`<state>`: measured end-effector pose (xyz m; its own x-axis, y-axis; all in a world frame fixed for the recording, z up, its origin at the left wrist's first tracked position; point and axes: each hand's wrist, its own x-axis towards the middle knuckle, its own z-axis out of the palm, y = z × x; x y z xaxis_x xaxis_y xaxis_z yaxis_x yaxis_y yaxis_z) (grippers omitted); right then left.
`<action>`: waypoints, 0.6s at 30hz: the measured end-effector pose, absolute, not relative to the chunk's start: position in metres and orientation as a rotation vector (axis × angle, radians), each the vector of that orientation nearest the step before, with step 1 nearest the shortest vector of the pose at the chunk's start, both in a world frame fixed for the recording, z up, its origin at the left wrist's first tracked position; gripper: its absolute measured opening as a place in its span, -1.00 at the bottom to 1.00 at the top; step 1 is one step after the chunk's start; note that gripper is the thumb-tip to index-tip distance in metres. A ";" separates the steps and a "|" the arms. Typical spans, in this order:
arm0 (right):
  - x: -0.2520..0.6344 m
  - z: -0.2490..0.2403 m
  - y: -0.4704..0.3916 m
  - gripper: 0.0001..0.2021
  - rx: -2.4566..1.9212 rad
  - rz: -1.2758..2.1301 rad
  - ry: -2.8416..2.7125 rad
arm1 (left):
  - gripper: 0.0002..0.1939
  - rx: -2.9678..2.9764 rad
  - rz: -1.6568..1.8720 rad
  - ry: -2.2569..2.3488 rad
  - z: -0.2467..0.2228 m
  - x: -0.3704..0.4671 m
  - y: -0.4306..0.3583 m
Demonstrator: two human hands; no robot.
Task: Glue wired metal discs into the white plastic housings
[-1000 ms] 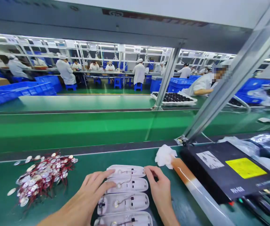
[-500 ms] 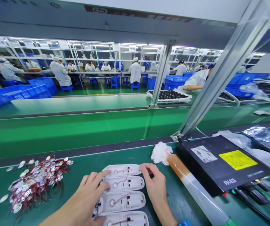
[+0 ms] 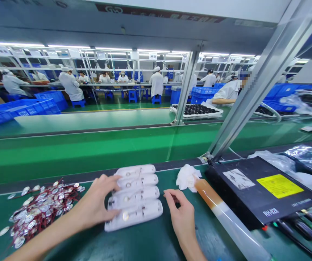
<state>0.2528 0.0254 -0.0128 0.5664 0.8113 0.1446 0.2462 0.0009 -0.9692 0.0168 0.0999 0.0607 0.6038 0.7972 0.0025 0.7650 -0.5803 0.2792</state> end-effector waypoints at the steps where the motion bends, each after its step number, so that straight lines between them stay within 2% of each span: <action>1: 0.254 -0.017 0.026 -0.66 -1.543 0.546 -0.909 | -0.71 2.592 0.181 1.335 0.065 0.017 0.118; 9: 0.252 -0.018 0.024 -0.69 -1.507 0.525 -0.854 | -0.72 2.515 0.164 1.728 0.065 0.024 0.255; 14: 0.248 -0.010 0.023 -0.71 -1.492 0.534 -0.850 | -0.70 2.459 0.187 1.805 0.060 0.027 0.288; 18: 0.248 -0.007 0.023 -0.70 -1.498 0.550 -0.868 | -0.66 2.429 0.285 1.794 0.063 0.040 0.283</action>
